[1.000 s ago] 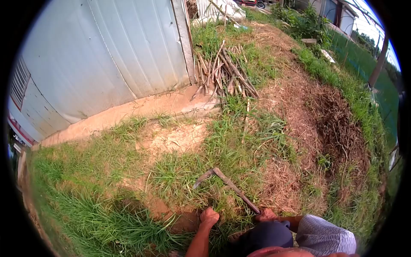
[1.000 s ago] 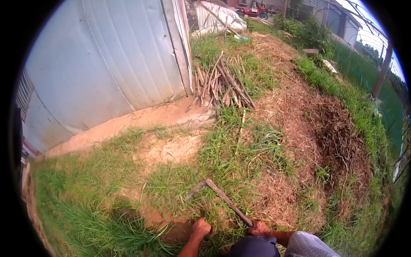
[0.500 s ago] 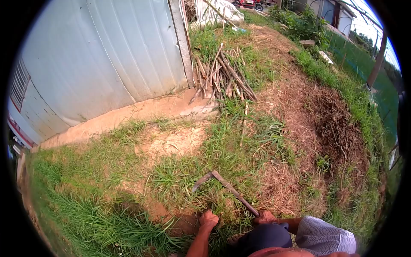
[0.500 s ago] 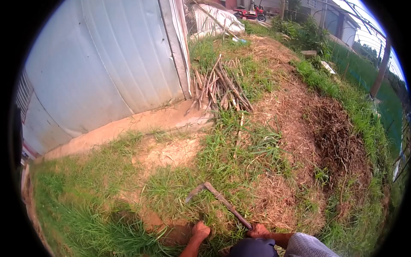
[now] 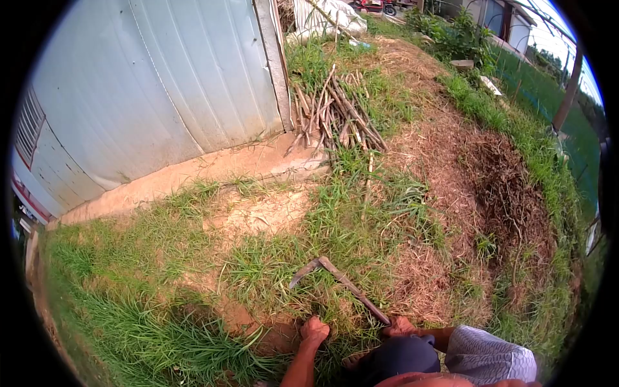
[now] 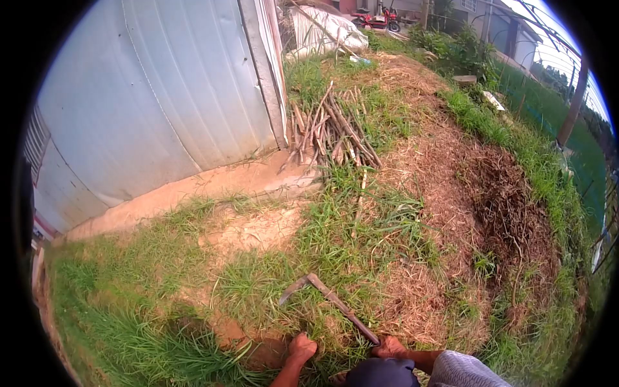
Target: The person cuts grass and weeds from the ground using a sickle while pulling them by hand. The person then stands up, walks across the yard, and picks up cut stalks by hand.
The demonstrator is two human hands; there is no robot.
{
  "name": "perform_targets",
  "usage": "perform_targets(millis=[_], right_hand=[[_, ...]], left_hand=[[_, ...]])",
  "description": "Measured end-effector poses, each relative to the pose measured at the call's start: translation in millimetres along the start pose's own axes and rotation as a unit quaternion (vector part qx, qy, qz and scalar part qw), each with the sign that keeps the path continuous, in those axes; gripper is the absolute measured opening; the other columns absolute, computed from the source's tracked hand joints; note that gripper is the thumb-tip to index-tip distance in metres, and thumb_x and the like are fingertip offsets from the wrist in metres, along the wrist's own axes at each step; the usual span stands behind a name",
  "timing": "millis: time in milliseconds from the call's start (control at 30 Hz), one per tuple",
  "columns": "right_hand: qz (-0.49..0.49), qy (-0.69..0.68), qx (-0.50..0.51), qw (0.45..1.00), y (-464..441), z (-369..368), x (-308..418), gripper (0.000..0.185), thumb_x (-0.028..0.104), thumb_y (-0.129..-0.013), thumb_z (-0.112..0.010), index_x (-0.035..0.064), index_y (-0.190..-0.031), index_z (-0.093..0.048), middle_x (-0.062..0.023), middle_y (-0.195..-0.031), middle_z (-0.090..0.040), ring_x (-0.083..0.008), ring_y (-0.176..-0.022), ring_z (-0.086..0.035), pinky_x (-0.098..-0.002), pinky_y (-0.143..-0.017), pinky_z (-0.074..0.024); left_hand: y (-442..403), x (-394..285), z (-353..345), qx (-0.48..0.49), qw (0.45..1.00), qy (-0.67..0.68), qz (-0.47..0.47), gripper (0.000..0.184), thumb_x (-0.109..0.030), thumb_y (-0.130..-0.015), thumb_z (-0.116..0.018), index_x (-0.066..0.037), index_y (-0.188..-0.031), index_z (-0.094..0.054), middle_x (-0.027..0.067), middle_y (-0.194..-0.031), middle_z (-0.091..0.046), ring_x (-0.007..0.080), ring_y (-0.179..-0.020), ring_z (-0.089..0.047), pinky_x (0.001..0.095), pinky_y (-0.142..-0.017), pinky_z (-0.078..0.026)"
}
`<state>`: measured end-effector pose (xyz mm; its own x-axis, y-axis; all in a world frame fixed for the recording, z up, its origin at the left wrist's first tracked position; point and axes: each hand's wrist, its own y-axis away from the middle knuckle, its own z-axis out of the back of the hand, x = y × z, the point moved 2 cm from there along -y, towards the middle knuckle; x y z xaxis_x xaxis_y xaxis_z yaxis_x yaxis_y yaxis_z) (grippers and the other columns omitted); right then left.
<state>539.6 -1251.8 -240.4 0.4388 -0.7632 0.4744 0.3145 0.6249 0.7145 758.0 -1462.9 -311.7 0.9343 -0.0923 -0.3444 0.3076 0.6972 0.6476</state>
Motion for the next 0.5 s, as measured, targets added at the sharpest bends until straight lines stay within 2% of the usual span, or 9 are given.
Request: perform_targets(millis=[100,200,500], right_hand=[[-0.002,0.024,0.006,1.000,4,3,9,0.054,0.041,-0.074,-0.062,-0.0041,-0.102,-0.061,-0.0252,-0.098,-0.061,-0.0391,-0.094,-0.061,-0.0421,-0.081,-0.0480],[-0.045,0.005,0.002,0.999,-6,-4,-1,0.055,0.042,-0.072,-0.063,-0.0040,-0.102,-0.061,-0.0250,-0.096,-0.062,-0.0387,-0.094,-0.061,-0.0420,-0.081,-0.0481],[0.007,0.019,0.009,1.000,-11,-10,-10,0.054,0.043,-0.073,-0.063,-0.0043,-0.100,-0.062,-0.0256,-0.095,-0.060,-0.0383,-0.093,-0.061,-0.0427,-0.079,-0.0474]], left_hand=[[2,0,1,0.002,1.000,0.005,-0.007,0.038,-0.031,-0.071,-0.060,-0.005,-0.099,-0.061,0.0186,-0.105,-0.063,0.0376,-0.102,-0.058,0.0421,-0.090,-0.047],[-6,7,-10,0.000,1.000,0.011,-0.015,0.039,-0.030,-0.071,-0.059,-0.004,-0.100,-0.061,0.0189,-0.108,-0.063,0.0369,-0.106,-0.057,0.0418,-0.091,-0.046],[11,-9,9,0.022,1.000,0.005,0.020,0.042,-0.028,-0.072,-0.061,-0.004,-0.107,-0.061,0.0196,-0.114,-0.061,0.0377,-0.109,-0.056,0.0431,-0.094,-0.045]])
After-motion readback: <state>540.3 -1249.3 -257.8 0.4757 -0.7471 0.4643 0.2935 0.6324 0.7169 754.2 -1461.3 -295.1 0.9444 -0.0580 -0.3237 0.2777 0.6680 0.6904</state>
